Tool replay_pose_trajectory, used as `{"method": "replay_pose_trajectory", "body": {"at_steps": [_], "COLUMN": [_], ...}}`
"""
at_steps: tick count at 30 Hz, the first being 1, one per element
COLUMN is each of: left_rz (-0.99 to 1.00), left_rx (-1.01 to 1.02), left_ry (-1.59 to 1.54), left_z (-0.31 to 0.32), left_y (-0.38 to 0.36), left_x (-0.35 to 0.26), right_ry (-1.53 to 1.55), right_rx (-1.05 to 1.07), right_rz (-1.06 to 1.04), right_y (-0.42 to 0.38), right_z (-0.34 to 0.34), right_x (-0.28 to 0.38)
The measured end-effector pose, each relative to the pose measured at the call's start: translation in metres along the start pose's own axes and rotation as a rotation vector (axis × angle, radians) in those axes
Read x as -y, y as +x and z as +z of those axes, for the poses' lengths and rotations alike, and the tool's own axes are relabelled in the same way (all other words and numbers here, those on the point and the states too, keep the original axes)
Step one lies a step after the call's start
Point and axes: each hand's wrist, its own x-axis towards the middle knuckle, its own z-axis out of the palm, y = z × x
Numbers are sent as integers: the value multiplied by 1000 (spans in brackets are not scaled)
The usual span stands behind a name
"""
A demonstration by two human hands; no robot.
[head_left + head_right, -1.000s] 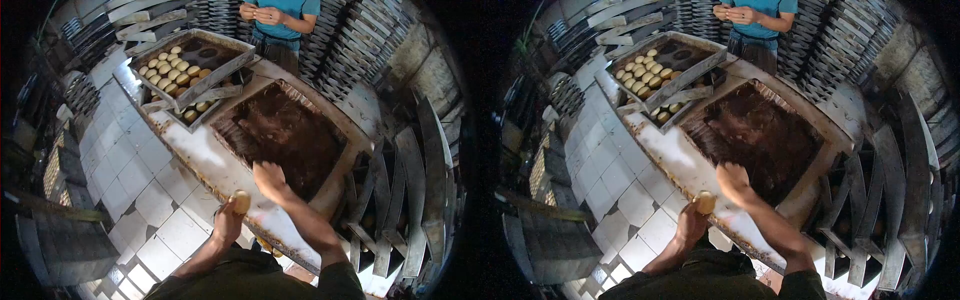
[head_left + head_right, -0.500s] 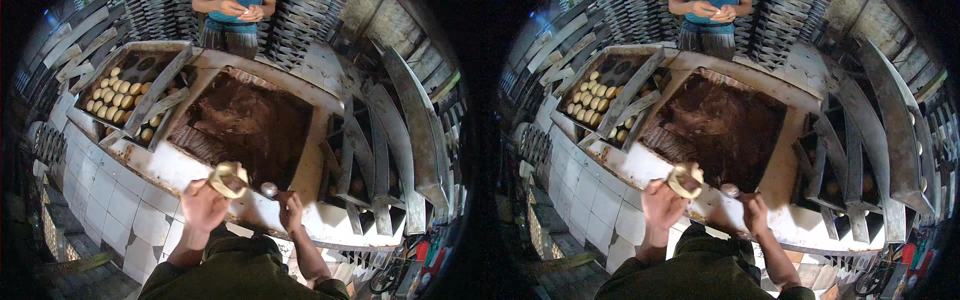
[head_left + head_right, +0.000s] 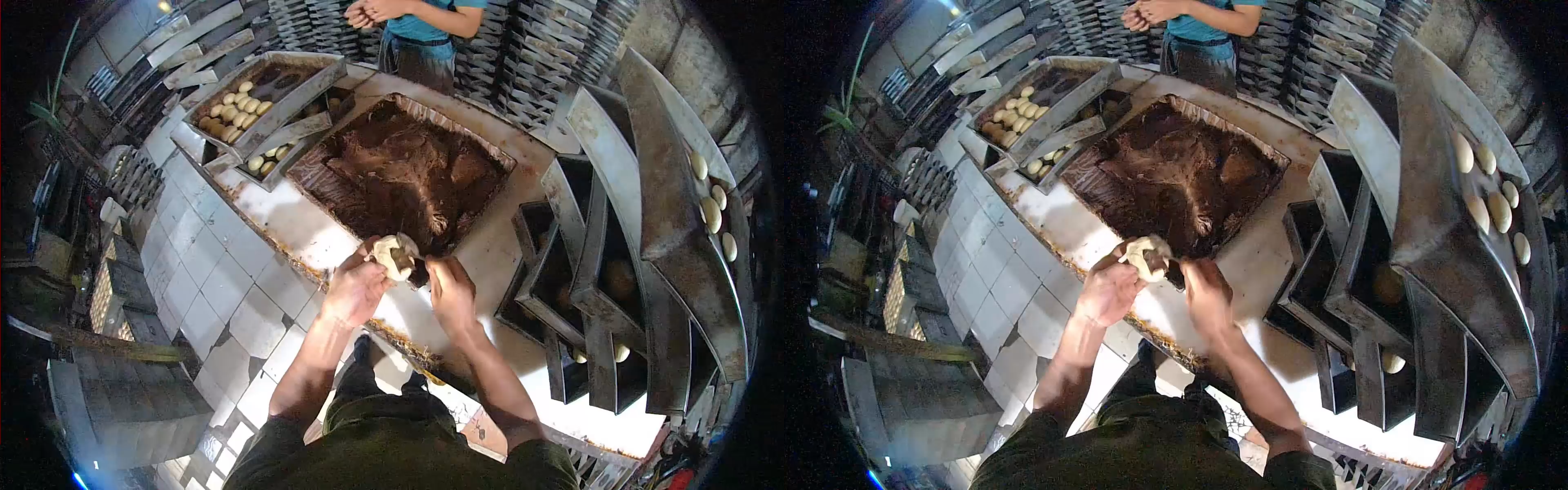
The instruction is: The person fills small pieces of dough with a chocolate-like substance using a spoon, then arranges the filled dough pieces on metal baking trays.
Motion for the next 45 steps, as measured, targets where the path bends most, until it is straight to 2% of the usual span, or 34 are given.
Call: {"method": "replay_pose_trajectory", "body": {"at_steps": [1, 2, 3, 4, 5, 8, 9, 11, 13, 14, 15, 17, 19, 20, 21, 22, 23, 24, 25, 27, 29, 31, 32, 33, 35, 38, 39, 41, 42, 43, 45], "left_rz": [-4, -24, 3, -7, -18, -44, -53, -192, -252, -266, -284, -329, -333, -319, -313, -350, -392, -458, -521, -663, -705, -713, -663, -737, -844, -937, -950, -1008, -924, -935, -705], "left_rx": [-13, 27, -36, -13, 10, 35, 43, 45, 39, 74, 106, 87, 114, 172, 234, 286, 340, 521, 600, 746, 460, 193, 187, 127, 153, 253, 277, 674, 753, 766, 766], "left_ry": [5, -18, 2, -25, -54, -119, -121, -332, -346, -395, -446, -415, -257, -199, -144, 31, 210, 339, 488, 427, 116, -32, -83, -69, -60, 65, 81, 222, 363, 377, 439], "left_z": [-3, -7, -8, -11, -13, -23, -29, -48, -68, -72, -75, -75, -65, -64, -59, -48, -36, -33, -17, 0, 13, 53, 73, 90, 118, 174, 194, 222, 238, 253, 281], "left_y": [2, 4, 3, 2, 3, -7, -9, -13, -13, -13, -15, -19, -28, -31, -34, -43, -53, -58, -65, -74, -85, -105, -120, -131, -150, -190, -198, -206, -208, -213, -220], "left_x": [-2, -9, -14, -19, -22, -24, -23, -17, -3, 4, 10, 19, 24, 30, 35, 33, 31, 36, 37, 54, 90, 115, 135, 153, 195, 263, 289, 333, 356, 373, 399], "right_ry": [6, -133, -273, -277, -281, -201, -60, 223, 238, 438, 422, 221, 104, -45, -196, 94, 357, 510, 665, 396, 100, -123, -176, -299, -364, -192, -202, -145, 307, 342, 301], "right_rx": [-5, 31, 69, -23, -30, -22, -9, 16, -15, -37, -48, -94, -70, -220, -367, -260, -235, -74, 84, 212, -47, -154, -187, -132, -107, -206, -234, -145, -308, -464, -633], "right_rz": [-6, 63, 136, 46, 42, 165, 265, 468, 524, 628, 650, 551, 640, 483, 311, 616, 723, 770, 809, 448, 476, 181, 136, 124, 171, 569, 578, 584, 789, 767, 713], "right_y": [5, 12, 17, 22, 25, 12, 1, -27, -64, -73, -80, -90, -96, -93, -89, -77, -88, -85, -82, -102, -133, -175, -193, -212, -251, -299, -311, -341, -358, -370, -382], "right_z": [2, 1, 0, -2, -3, 1, 3, 12, 39, 46, 51, 50, 46, 39, 29, -4, -14, -35, -57, -83, -103, -110, -117, -137, -180, -260, -297, -359, -378, -390, -407], "right_x": [-12, -25, -35, -42, -40, -30, -26, -18, -32, -30, -32, -35, -35, -27, -15, 28, 33, 54, 74, 80, 87, 82, 81, 78, 68, 53, 39, 16, 0, -15, -25]}}
